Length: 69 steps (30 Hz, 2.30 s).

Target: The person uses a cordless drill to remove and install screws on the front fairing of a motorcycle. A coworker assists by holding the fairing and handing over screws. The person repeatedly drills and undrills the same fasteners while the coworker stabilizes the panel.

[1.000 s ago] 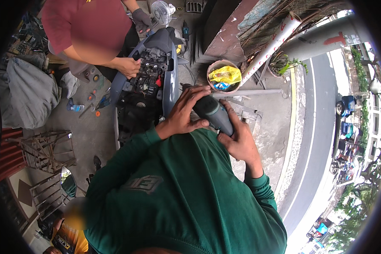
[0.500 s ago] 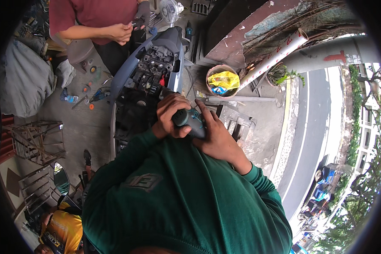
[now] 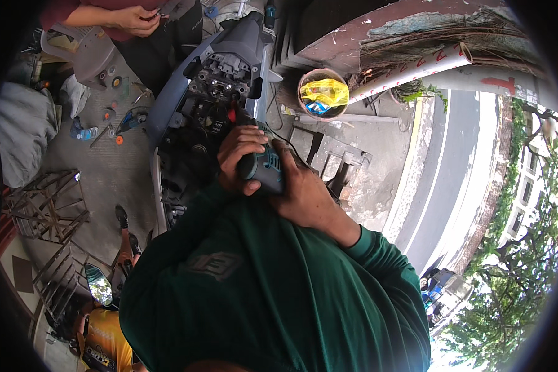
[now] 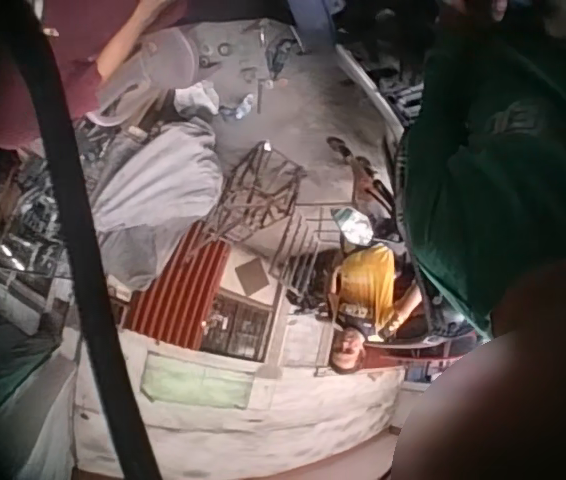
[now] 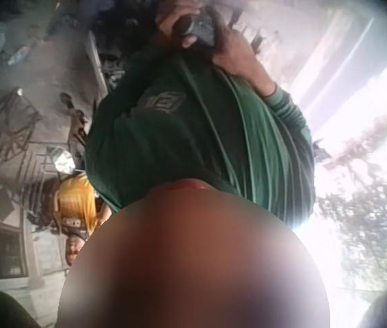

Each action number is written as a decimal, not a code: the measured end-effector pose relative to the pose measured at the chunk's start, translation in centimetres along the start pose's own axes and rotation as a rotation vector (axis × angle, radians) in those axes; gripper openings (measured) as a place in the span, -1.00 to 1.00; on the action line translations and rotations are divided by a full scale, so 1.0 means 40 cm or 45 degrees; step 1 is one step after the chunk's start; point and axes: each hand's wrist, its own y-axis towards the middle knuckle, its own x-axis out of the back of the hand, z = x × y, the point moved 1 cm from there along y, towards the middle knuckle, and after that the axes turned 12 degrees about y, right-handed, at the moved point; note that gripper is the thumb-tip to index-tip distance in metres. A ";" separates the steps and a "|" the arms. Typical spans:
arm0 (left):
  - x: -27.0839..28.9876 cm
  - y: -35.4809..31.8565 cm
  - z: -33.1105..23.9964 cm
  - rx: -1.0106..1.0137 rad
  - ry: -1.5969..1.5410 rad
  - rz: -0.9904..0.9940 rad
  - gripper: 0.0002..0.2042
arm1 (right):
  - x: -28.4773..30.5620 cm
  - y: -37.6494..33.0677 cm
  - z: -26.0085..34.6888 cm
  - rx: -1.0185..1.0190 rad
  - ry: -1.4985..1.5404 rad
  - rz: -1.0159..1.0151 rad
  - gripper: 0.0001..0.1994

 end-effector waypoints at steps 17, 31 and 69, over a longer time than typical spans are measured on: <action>0.043 -0.064 0.000 0.042 -0.109 -0.204 -0.42 | -0.060 0.012 0.066 -0.017 -0.361 0.036 -0.02; 0.065 -0.004 -0.056 0.060 -0.024 -0.109 -0.81 | -0.054 0.066 0.075 -0.098 -0.407 0.066 0.05; 0.045 0.035 -0.023 -0.018 0.013 -0.120 -0.78 | 0.009 0.110 0.071 -0.223 -0.297 0.232 0.08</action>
